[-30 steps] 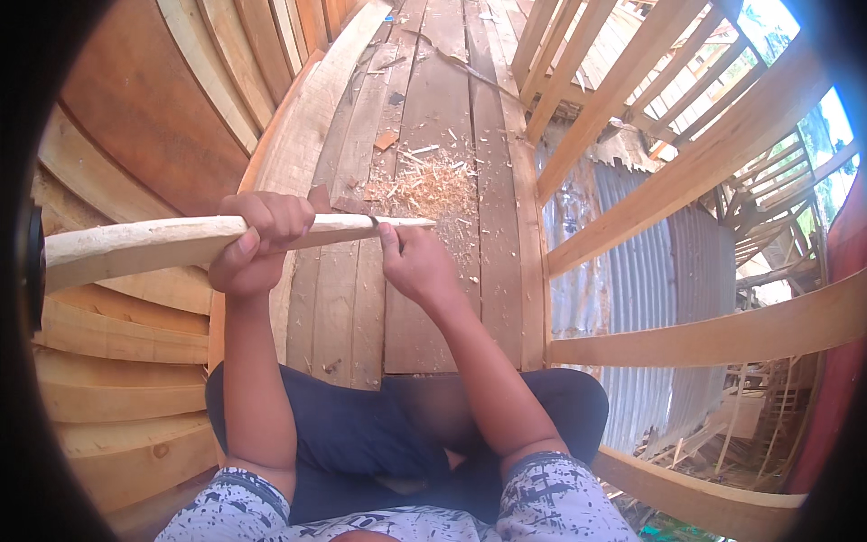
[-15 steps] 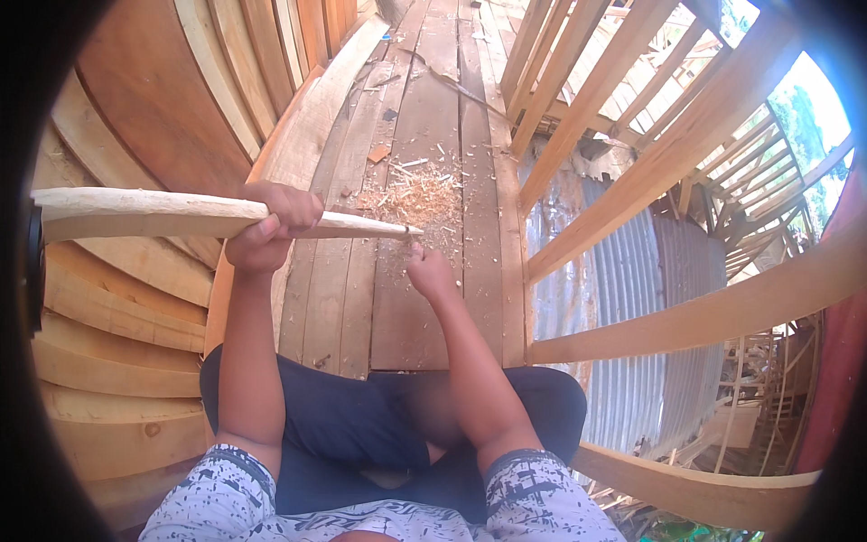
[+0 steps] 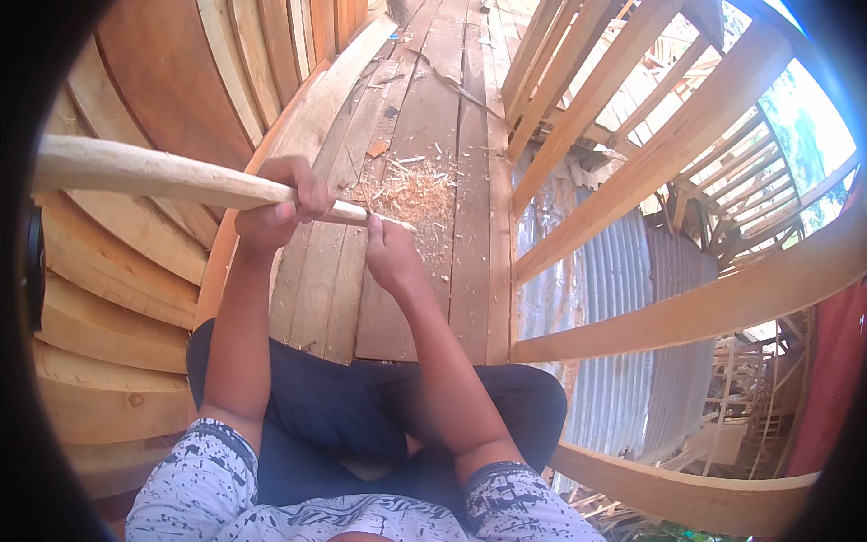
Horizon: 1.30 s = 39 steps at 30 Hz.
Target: The person sits cross-legged on a wooden floor and uses a knife to carve a long, curved piece of wood. They hold the wood with their left hand and shave thin layers from the surface with their right hand, creating wood shavings that fall onto the floor.
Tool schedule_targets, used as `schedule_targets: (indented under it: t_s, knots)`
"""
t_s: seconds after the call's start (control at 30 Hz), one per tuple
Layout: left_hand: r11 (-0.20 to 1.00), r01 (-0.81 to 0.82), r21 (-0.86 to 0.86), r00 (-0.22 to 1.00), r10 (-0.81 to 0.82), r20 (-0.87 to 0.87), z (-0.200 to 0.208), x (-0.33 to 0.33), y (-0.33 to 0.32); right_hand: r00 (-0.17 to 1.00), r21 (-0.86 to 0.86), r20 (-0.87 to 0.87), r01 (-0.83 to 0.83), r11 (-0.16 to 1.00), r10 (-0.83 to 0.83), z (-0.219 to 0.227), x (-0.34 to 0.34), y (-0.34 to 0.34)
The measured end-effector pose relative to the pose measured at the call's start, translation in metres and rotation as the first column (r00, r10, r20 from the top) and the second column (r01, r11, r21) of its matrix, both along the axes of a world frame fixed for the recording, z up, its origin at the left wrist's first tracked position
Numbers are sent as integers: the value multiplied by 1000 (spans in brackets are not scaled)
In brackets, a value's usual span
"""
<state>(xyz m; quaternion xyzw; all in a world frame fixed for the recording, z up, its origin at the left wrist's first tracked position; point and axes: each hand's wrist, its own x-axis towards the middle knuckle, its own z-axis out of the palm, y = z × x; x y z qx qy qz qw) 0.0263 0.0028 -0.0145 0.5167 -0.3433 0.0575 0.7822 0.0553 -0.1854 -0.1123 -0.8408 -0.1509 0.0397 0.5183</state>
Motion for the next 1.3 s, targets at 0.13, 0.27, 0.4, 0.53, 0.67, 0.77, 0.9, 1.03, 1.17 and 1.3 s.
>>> schedule_targets:
  t_s: [0.13,0.27,0.4,0.53,0.67,0.77,0.9,1.03,1.17,1.3]
  knots:
    - [988,-28,-150,999,33,32,-4,10,-9,976,-118,-178,105,987,-125,-57,27,-23]
    - [964,-193,-184,976,209,69,-10,12,4,992,-165,-80,81,983,-95,-24,11,-3]
    - [926,-367,-93,930,366,-32,-10,10,23,997,-97,-23,64,993,-67,-6,6,4]
    - [927,-353,-128,935,354,-12,-3,18,11,965,-230,-95,217,949,-244,-102,30,-35]
    - [927,-372,-57,928,372,-13,-1,8,15,991,-134,-22,125,983,-129,-39,12,7]
    - [920,-384,-74,923,382,-38,-2,7,-1,994,-57,-21,109,992,-110,-25,16,9]
    - [909,-408,-86,913,407,-31,-4,10,-15,983,-85,-152,92,992,-104,-63,23,-28]
    - [853,-517,-76,856,515,-38,-2,3,-16,989,-114,-81,111,987,-121,0,4,5]
    - [857,-513,-52,858,511,-44,1,10,-25,987,-121,-77,134,984,-144,-57,28,-18]
    - [850,-523,-61,852,522,-31,-2,9,-19,967,-190,-137,185,964,-213,-55,27,-12]
